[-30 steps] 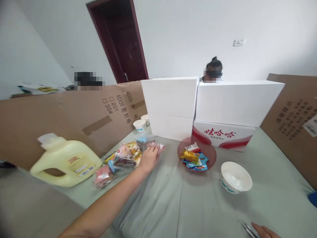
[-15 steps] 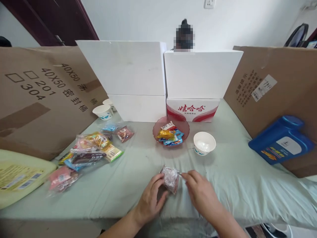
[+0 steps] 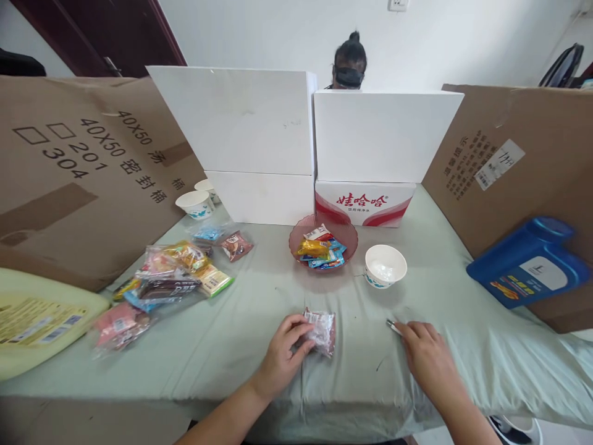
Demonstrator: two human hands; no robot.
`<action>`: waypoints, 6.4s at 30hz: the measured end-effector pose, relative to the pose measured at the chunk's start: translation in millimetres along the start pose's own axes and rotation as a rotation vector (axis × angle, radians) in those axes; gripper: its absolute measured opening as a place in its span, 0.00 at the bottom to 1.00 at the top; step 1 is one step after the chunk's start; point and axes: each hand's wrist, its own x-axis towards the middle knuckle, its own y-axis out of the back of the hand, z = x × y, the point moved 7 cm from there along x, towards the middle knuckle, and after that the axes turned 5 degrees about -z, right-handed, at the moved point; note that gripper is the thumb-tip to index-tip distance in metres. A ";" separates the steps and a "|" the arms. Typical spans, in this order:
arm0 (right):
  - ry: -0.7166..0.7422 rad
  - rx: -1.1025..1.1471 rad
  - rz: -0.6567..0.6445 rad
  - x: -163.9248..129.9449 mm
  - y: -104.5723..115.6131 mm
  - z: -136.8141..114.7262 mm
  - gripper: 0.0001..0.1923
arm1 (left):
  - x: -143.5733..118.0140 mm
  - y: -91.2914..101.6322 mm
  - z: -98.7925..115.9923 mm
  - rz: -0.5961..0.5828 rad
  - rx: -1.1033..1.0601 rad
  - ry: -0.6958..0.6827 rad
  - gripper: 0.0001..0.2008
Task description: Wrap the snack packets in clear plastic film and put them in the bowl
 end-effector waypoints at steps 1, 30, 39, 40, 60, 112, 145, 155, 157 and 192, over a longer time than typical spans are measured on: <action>-0.011 0.011 0.078 -1.6 5.9 -2.9 0.15 | 0.9 1.6 0.0 0.011 -0.030 0.010 0.08; -0.120 0.693 0.201 9.1 -16.9 -77.6 0.10 | 17.6 29.5 29.2 0.039 0.537 -0.081 0.07; -0.148 0.535 0.262 -6.5 11.2 -53.7 0.08 | -7.6 33.7 51.9 -0.099 0.499 -0.182 0.15; -0.114 0.516 0.271 -0.4 17.6 -62.4 0.08 | -3.4 32.8 49.0 -0.083 0.536 -0.160 0.18; 0.202 0.210 -0.559 -15.0 -19.3 -161.1 0.08 | -24.3 -1.0 64.6 -0.508 0.410 -0.165 0.07; -0.664 1.392 -0.353 -11.4 -69.4 -87.4 0.51 | -20.5 -3.8 6.7 -0.331 0.710 -0.170 0.21; 0.502 0.166 -0.105 -61.5 -13.6 -87.3 0.42 | -76.5 74.8 26.6 -0.550 0.490 -0.346 0.25; 0.252 0.538 -0.247 -55.7 -3.3 -75.0 0.12 | -65.1 83.3 20.5 -0.519 0.154 0.084 0.08; 0.142 0.679 -0.276 -48.2 -1.3 -71.0 0.13 | -56.7 86.3 11.4 -0.455 0.067 0.230 0.09; -0.106 0.270 0.188 46.1 -30.6 -83.8 0.17 | 7.3 -13.4 20.2 -0.388 0.667 -0.197 0.18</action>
